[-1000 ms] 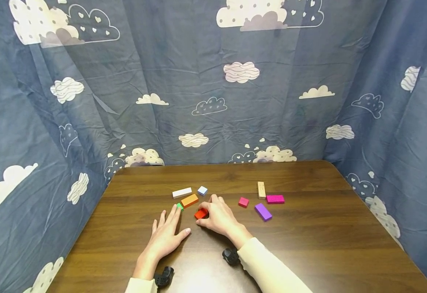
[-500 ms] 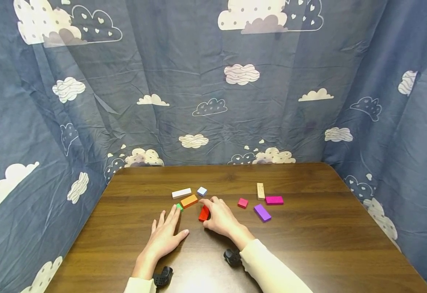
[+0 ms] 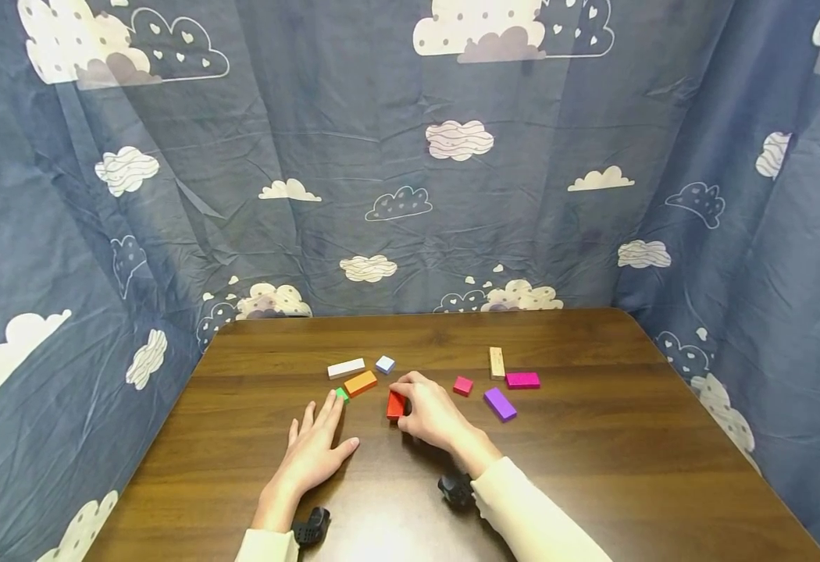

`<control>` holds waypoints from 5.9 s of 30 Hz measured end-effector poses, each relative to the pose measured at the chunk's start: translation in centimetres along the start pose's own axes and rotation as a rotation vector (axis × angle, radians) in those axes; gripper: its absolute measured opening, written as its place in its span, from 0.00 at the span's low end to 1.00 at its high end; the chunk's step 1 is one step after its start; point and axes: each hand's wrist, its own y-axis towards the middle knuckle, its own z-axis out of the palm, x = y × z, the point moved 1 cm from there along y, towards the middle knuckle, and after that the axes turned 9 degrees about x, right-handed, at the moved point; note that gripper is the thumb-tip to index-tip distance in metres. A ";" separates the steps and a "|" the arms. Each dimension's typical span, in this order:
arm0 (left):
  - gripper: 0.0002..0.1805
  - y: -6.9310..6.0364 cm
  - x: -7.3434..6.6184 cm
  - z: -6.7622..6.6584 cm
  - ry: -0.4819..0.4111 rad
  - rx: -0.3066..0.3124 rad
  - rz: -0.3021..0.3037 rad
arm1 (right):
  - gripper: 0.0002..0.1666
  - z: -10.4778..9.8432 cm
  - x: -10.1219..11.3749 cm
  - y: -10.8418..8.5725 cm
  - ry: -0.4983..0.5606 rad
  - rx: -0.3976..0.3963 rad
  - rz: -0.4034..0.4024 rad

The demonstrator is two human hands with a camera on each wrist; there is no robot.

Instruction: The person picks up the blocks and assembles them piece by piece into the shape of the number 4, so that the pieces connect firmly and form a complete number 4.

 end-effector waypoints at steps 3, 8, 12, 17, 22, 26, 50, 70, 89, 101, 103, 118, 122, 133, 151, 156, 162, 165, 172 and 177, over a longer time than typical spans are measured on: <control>0.44 -0.1 -0.1 0.0 -0.002 0.006 0.003 | 0.32 -0.6 0.1 -0.7 0.004 -0.002 0.000; 0.44 -0.3 -0.3 -0.1 -0.009 0.006 0.003 | 0.32 -1.1 0.0 -1.8 -0.008 -0.008 -0.013; 0.44 -0.3 -0.3 -0.2 -0.013 0.004 0.003 | 0.32 -1.4 -0.4 -2.8 -0.028 -0.032 -0.041; 0.44 -0.3 -0.3 -0.1 -0.009 0.008 0.000 | 0.34 -1.5 -0.7 -4.2 -0.008 -0.029 -0.036; 0.44 -0.3 -0.4 -0.3 -0.011 0.001 0.003 | 0.35 -1.3 -1.0 -5.1 0.005 -0.002 -0.030; 0.44 -0.3 -0.5 -0.4 -0.014 -0.002 0.004 | 0.35 -1.1 -1.2 -5.6 0.003 0.019 -0.030; 0.44 -0.4 -0.2 -0.3 -0.020 0.001 0.004 | 0.35 0.4 -2.8 -6.8 0.029 0.006 -0.045; 0.44 -0.2 -0.2 -0.5 -0.037 0.000 0.005 | 0.37 0.3 -3.0 -6.5 0.053 0.005 -0.049; 0.39 -0.1 -4.0 -0.2 0.074 -0.010 0.255 | 0.37 -2.9 -4.1 -7.4 0.147 -0.038 -0.018; 0.34 -0.8 -7.7 1.7 0.250 0.072 0.545 | 0.36 -4.9 -8.0 -8.5 0.101 -0.115 0.018; 0.34 -0.8 -8.1 2.0 0.256 0.066 0.585 | 0.36 -5.3 -8.7 -8.6 0.084 -0.126 0.019; 0.32 -1.1 -8.1 3.3 0.260 0.114 0.619 | 0.36 -4.7 -11.8 -9.9 0.045 -0.105 0.088; 0.31 -1.0 -8.3 3.4 0.264 0.129 0.615 | 0.36 -4.8 -12.3 -10.3 0.039 -0.075 0.093; 0.30 -1.1 -8.5 3.5 0.276 0.131 0.625 | 0.36 -5.1 -13.1 -10.8 0.086 -0.031 0.088; 0.25 -0.7 -9.2 2.9 0.341 0.112 0.585 | 0.33 -5.2 -13.7 -11.2 0.197 -0.038 0.108; 0.24 -0.5 -9.3 2.7 0.349 0.097 0.596 | 0.32 -5.4 -13.8 -11.0 0.213 -0.056 0.103; 0.24 -0.4 -9.0 2.5 0.357 0.090 0.607 | 0.32 -5.2 -13.7 -10.9 0.212 -0.056 0.126; 0.24 -0.4 -9.1 2.5 0.362 0.093 0.613 | 0.32 -5.1 -13.6 -10.9 0.203 -0.060 0.136; 0.25 -0.4 -9.1 2.8 0.371 0.101 0.617 | 0.30 -5.1 -13.4 -11.1 0.198 -0.088 0.145; 0.25 -0.6 -9.1 3.0 0.376 0.099 0.617 | 0.30 -5.1 -13.0 -11.2 0.210 -0.102 0.139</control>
